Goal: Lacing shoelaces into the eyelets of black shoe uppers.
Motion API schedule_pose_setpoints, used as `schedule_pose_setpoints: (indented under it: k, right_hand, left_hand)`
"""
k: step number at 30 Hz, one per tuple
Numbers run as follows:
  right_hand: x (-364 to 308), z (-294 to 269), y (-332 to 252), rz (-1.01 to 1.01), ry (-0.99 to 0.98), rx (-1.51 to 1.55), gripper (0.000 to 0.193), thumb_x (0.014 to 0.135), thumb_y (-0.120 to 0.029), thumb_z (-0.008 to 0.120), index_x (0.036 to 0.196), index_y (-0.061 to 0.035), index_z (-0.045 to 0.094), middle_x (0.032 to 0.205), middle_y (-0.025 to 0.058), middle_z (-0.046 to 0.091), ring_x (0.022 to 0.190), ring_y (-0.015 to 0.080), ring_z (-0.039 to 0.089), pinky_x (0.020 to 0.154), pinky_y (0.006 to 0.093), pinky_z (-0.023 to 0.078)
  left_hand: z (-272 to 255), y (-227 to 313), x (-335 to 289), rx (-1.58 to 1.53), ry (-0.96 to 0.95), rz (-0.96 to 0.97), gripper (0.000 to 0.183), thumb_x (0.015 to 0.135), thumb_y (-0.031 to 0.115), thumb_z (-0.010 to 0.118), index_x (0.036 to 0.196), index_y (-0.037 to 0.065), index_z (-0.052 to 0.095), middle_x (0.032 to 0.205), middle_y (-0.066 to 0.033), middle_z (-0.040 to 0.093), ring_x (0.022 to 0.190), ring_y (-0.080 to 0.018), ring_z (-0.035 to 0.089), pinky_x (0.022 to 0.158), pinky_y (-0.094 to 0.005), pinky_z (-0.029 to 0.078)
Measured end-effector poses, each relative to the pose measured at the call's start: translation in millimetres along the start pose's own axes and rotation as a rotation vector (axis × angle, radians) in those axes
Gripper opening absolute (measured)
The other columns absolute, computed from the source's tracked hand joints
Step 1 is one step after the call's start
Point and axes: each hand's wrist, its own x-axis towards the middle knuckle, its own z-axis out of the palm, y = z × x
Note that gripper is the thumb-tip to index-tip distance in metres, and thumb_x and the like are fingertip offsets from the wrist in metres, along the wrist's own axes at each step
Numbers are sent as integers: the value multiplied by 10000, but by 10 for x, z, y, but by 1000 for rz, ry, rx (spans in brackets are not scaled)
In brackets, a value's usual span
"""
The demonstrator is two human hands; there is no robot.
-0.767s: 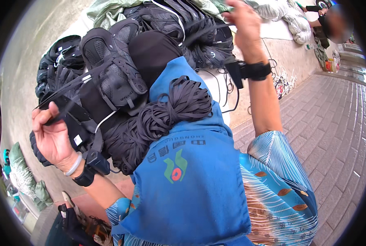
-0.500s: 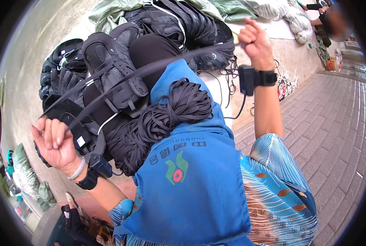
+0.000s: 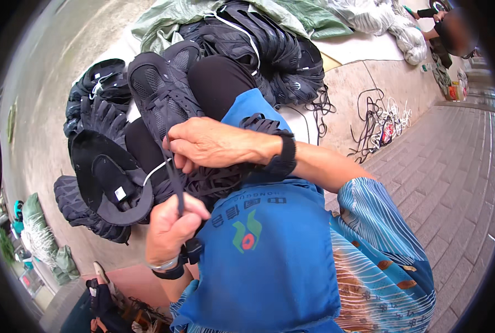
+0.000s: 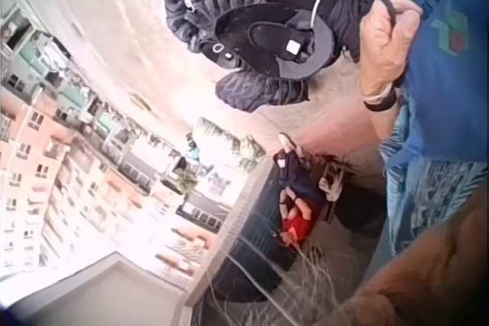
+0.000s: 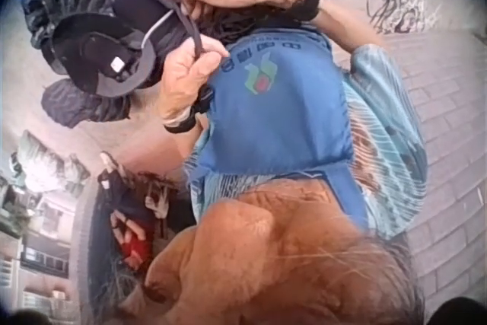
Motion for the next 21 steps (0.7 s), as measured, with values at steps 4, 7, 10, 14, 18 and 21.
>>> schedule_pose_setpoints:
  k: [4,7,10,14,18,21]
  right_hand:
    - [183,290,85,197,94,613,381,1018,-254,414,1266,34,442,881,144,654,756,194,675,682,312,577]
    - [194,223,71,248,165,1183,330,995,-256,491,1211,-7,479,882,108,659,596,160,643,531,280,550]
    - [261,263,227,155,167,808,354,970,-239,547,1232,-13,471,899,93,665,574,142,630,506,263,530]
    - [278,291,327,-207,482,-58,317,950,-236,592,1109,36,557,830,10,616,674,63,569,586,227,480]
    - [79,-41,130,72,357,261,261,975,-269,544,974,-22,630,625,-80,453,519,4,383,441,189,314]
    - [-59,-397,215,160,329,614,220,972,-253,548,923,-46,605,554,-108,316,446,-11,245,381,179,174]
  left_hand:
    - [68,-86,63,116,-20,-99,214,984,195,516,1008,6,613,668,45,493,592,-31,413,544,-195,345]
    - [16,-112,75,112,-44,-94,273,998,238,489,1039,1,616,658,50,473,582,-35,406,541,-196,338]
    - [-22,-132,66,132,-30,-145,316,1009,252,467,1103,-11,614,686,31,535,590,-47,435,552,-207,376]
    - [-123,-247,37,182,268,62,349,1023,213,397,1130,-44,606,1009,-151,646,899,-178,613,859,-325,486]
    - [-570,-264,-314,-500,288,541,282,1028,170,346,822,31,479,656,-42,484,619,-155,490,690,-327,469]
    - [-991,-229,-712,-731,329,791,225,1011,124,372,809,53,443,571,-6,345,535,-122,396,568,-296,401]
